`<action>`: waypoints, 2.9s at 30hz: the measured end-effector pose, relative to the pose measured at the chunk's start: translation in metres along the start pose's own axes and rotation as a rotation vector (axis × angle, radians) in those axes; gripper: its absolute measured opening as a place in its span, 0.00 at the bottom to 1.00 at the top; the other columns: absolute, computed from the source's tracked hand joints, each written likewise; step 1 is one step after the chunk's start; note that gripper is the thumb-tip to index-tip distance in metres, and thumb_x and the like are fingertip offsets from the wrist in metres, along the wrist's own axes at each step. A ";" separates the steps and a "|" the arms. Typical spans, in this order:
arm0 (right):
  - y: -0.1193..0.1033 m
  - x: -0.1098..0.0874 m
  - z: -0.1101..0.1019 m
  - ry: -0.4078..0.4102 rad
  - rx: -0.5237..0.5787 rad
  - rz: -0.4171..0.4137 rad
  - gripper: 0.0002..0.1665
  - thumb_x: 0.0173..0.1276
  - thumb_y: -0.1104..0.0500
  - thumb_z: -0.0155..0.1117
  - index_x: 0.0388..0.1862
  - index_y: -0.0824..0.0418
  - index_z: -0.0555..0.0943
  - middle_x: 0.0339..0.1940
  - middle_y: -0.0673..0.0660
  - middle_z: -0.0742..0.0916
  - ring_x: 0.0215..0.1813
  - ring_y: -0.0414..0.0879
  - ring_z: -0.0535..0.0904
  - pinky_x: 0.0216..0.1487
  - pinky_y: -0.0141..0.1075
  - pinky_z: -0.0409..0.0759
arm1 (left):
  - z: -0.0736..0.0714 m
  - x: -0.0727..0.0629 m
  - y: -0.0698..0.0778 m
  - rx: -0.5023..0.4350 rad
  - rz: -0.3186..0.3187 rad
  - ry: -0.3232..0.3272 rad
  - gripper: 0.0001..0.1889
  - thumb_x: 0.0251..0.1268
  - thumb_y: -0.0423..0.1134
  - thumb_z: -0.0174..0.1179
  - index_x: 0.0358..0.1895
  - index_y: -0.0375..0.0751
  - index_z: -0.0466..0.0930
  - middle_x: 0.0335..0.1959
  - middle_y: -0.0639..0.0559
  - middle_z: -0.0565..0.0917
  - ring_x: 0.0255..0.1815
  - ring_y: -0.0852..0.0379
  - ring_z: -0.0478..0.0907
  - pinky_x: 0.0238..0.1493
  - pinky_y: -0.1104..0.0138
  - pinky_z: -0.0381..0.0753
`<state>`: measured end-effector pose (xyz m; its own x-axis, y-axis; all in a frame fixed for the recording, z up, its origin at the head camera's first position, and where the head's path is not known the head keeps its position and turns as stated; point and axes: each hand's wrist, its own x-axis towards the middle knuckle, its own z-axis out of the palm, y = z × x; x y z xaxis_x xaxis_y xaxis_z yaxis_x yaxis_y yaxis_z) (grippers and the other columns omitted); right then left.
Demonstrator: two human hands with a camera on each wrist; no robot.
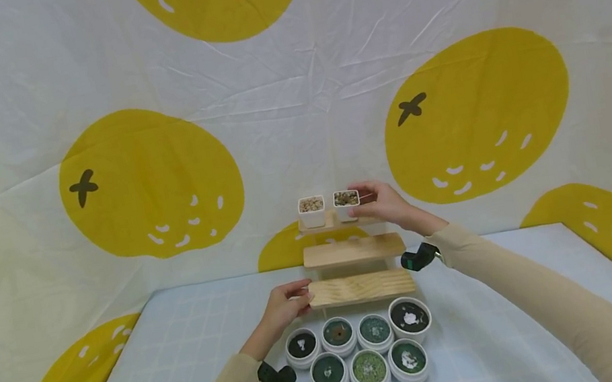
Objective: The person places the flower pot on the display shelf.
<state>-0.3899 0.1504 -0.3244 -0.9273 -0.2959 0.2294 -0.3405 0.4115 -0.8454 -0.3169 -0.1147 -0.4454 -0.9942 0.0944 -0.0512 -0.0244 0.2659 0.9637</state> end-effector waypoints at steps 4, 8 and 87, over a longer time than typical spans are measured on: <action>0.005 0.002 0.003 -0.009 -0.012 0.016 0.38 0.62 0.59 0.69 0.69 0.66 0.67 0.59 0.69 0.79 0.59 0.60 0.76 0.63 0.50 0.76 | 0.000 -0.001 -0.001 -0.005 0.003 0.005 0.19 0.61 0.27 0.61 0.56 0.30 0.78 0.40 0.40 0.81 0.26 0.63 0.77 0.33 0.68 0.87; 0.007 0.003 0.004 -0.019 -0.013 0.017 0.39 0.62 0.59 0.68 0.70 0.67 0.65 0.60 0.70 0.78 0.61 0.62 0.75 0.64 0.52 0.75 | 0.000 -0.001 0.000 -0.012 0.000 0.004 0.19 0.61 0.27 0.61 0.56 0.30 0.78 0.39 0.40 0.81 0.26 0.63 0.78 0.33 0.67 0.87; 0.024 -0.116 -0.004 0.184 -0.086 -0.119 0.40 0.54 0.59 0.76 0.64 0.62 0.69 0.53 0.64 0.80 0.53 0.59 0.78 0.52 0.42 0.84 | 0.000 0.000 -0.003 -0.011 0.023 -0.006 0.18 0.62 0.28 0.61 0.56 0.30 0.79 0.40 0.40 0.82 0.27 0.63 0.77 0.32 0.69 0.86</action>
<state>-0.2907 0.1978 -0.3696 -0.8898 -0.1876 0.4161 -0.4540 0.4570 -0.7649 -0.3163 -0.1153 -0.4479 -0.9939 0.1060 -0.0303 -0.0026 0.2527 0.9675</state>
